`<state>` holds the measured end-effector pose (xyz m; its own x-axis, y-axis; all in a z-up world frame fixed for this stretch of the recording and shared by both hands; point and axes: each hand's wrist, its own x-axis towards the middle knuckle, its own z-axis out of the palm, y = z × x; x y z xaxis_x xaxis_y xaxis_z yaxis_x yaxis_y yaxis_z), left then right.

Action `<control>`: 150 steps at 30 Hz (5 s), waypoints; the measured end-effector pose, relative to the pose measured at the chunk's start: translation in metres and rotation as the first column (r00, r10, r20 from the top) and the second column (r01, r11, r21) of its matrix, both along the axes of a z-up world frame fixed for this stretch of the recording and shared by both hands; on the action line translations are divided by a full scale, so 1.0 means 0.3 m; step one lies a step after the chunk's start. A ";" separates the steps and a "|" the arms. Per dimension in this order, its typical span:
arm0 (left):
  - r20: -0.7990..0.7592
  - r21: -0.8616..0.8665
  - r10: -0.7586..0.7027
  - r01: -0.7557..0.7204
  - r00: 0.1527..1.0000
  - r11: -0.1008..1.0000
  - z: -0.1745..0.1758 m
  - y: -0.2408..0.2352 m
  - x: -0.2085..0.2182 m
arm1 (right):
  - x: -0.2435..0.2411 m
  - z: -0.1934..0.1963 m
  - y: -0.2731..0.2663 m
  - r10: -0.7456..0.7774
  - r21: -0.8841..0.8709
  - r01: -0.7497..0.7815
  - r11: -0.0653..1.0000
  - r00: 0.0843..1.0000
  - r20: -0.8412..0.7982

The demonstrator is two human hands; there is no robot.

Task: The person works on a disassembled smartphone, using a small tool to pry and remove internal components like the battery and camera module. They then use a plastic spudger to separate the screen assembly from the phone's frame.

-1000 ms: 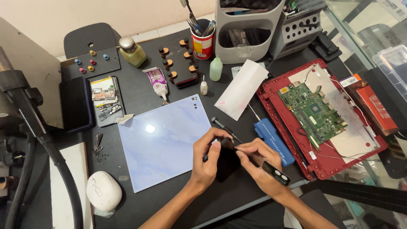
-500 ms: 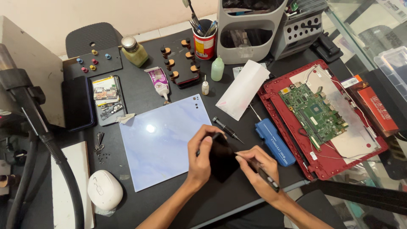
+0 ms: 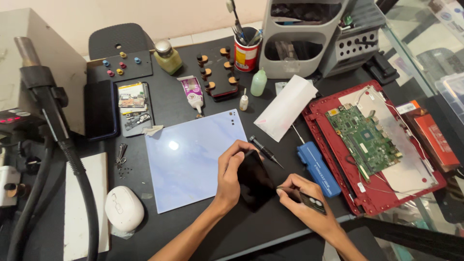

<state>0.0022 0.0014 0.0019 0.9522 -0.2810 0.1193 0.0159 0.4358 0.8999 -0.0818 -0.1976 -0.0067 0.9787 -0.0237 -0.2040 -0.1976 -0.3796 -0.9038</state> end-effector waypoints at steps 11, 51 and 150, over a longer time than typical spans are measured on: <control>-0.354 -0.346 -0.232 0.104 0.906 0.932 0.054 0.106 0.112 | 0.092 0.066 -0.004 0.242 0.398 -0.256 0.881 0.966 0.087; -0.383 -0.210 -0.170 0.094 0.908 0.973 0.139 0.179 0.139 | 0.015 0.025 0.204 0.013 0.477 -0.035 0.878 0.999 0.049; 0.103 0.045 0.108 -0.113 0.989 0.993 0.110 0.238 -0.061 | 0.162 0.115 0.289 -0.013 0.368 -0.148 0.918 0.916 0.401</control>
